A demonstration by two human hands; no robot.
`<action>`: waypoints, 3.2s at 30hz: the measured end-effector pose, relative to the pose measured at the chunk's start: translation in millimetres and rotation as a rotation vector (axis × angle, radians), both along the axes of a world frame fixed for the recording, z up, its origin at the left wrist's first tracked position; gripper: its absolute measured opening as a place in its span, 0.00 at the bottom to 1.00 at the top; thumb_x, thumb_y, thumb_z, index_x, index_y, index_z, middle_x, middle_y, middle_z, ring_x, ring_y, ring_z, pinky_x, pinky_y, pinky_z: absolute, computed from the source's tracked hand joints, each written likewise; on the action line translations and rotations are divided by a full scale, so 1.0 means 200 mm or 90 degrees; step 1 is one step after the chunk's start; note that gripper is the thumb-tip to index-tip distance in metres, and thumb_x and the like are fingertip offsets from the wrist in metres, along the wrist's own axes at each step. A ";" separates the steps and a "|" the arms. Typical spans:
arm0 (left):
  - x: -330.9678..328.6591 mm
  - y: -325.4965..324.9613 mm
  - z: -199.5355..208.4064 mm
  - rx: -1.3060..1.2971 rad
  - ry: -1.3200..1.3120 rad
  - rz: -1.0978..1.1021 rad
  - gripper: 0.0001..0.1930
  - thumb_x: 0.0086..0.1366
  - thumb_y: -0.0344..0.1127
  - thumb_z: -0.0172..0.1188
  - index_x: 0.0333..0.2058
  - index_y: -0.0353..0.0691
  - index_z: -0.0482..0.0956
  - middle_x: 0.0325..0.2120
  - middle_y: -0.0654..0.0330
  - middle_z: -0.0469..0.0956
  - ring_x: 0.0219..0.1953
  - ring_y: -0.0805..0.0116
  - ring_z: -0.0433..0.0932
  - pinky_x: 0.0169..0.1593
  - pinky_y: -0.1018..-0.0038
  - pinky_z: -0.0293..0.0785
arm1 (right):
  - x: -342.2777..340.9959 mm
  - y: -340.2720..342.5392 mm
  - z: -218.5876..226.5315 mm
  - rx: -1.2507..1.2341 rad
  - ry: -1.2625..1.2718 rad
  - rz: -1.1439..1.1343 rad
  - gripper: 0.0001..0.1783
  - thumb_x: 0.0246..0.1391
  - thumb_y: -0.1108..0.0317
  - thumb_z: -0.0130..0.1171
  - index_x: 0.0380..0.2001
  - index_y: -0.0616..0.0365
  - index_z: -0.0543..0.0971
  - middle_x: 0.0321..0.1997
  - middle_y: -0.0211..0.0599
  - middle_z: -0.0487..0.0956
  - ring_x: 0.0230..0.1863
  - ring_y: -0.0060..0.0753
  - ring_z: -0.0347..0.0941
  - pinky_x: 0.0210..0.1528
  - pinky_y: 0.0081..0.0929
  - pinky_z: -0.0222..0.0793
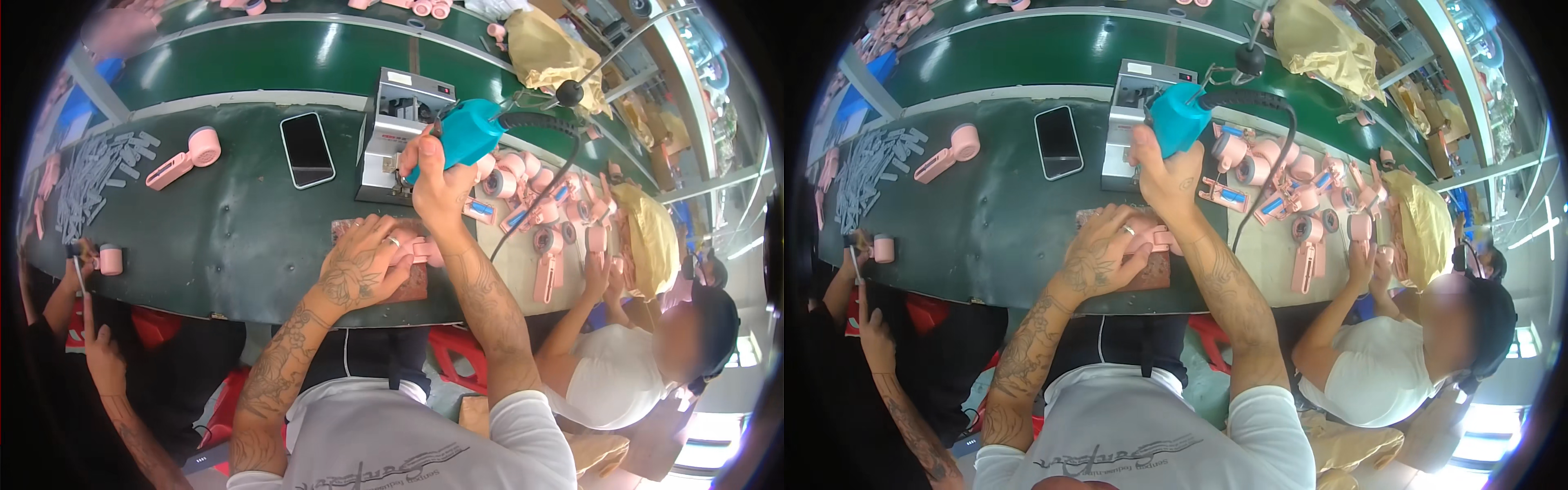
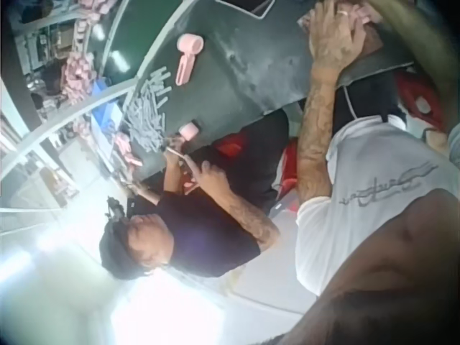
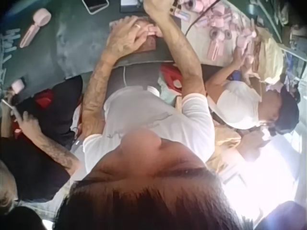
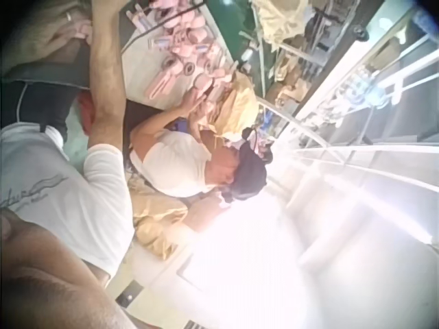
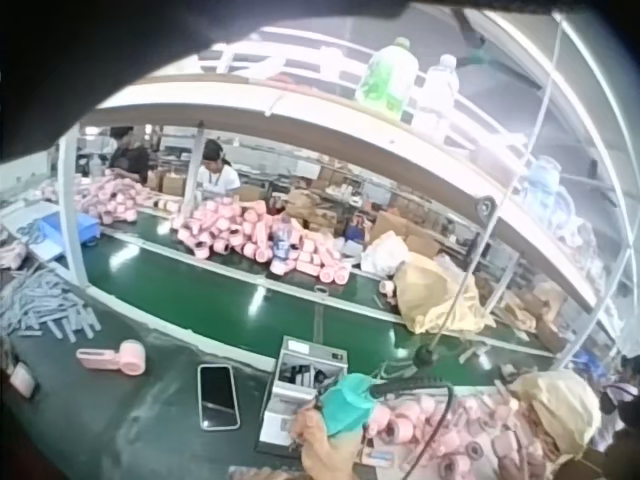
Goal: Assembling handheld portable fans using an electric screwdriver at an industrial workbench.
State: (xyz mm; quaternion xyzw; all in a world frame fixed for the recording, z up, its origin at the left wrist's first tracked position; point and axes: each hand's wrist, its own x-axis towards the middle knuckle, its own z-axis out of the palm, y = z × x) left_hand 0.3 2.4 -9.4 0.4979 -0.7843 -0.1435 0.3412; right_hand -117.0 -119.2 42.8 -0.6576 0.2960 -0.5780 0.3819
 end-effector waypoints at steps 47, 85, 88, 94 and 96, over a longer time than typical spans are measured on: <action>0.48 0.22 0.17 -0.092 -0.071 0.182 0.09 0.65 0.29 0.59 0.44 0.40 0.80 0.43 0.51 0.80 0.48 0.50 0.77 0.55 0.56 0.70 | -0.44 0.90 0.08 0.150 -0.234 -0.033 0.38 0.58 0.24 0.51 0.37 0.54 0.68 0.15 0.28 0.65 0.12 0.25 0.59 0.13 0.25 0.55; -0.09 -0.01 0.16 0.016 0.081 -0.047 0.10 0.58 0.37 0.68 0.38 0.42 0.85 0.34 0.58 0.77 0.38 0.54 0.75 0.46 0.60 0.73 | -0.62 0.87 0.02 0.269 -0.151 -0.007 0.45 0.57 0.29 0.59 0.47 0.69 0.73 0.26 0.35 0.76 0.27 0.27 0.73 0.28 0.23 0.65; 0.02 -0.05 0.18 0.115 0.011 -0.075 0.10 0.62 0.41 0.66 0.39 0.44 0.85 0.39 0.57 0.79 0.44 0.54 0.74 0.49 0.58 0.72 | -0.47 0.65 0.08 0.213 -0.214 0.044 0.40 0.60 0.34 0.60 0.49 0.67 0.73 0.27 0.34 0.75 0.29 0.27 0.73 0.30 0.25 0.66; 0.04 -0.04 0.03 -0.103 -0.015 -0.084 0.18 0.61 0.46 0.67 0.40 0.36 0.83 0.41 0.55 0.78 0.44 0.53 0.75 0.50 0.59 0.72 | -0.15 0.18 0.13 0.018 -0.123 0.005 0.39 0.61 0.35 0.60 0.47 0.67 0.72 0.24 0.35 0.73 0.25 0.29 0.72 0.28 0.27 0.68; 0.04 -0.03 0.05 -0.066 -0.019 -0.091 0.22 0.62 0.48 0.67 0.42 0.32 0.81 0.41 0.53 0.78 0.46 0.52 0.75 0.50 0.58 0.72 | -0.08 0.09 0.11 0.006 -0.102 0.006 0.35 0.63 0.39 0.61 0.46 0.67 0.73 0.24 0.34 0.73 0.25 0.28 0.72 0.28 0.26 0.68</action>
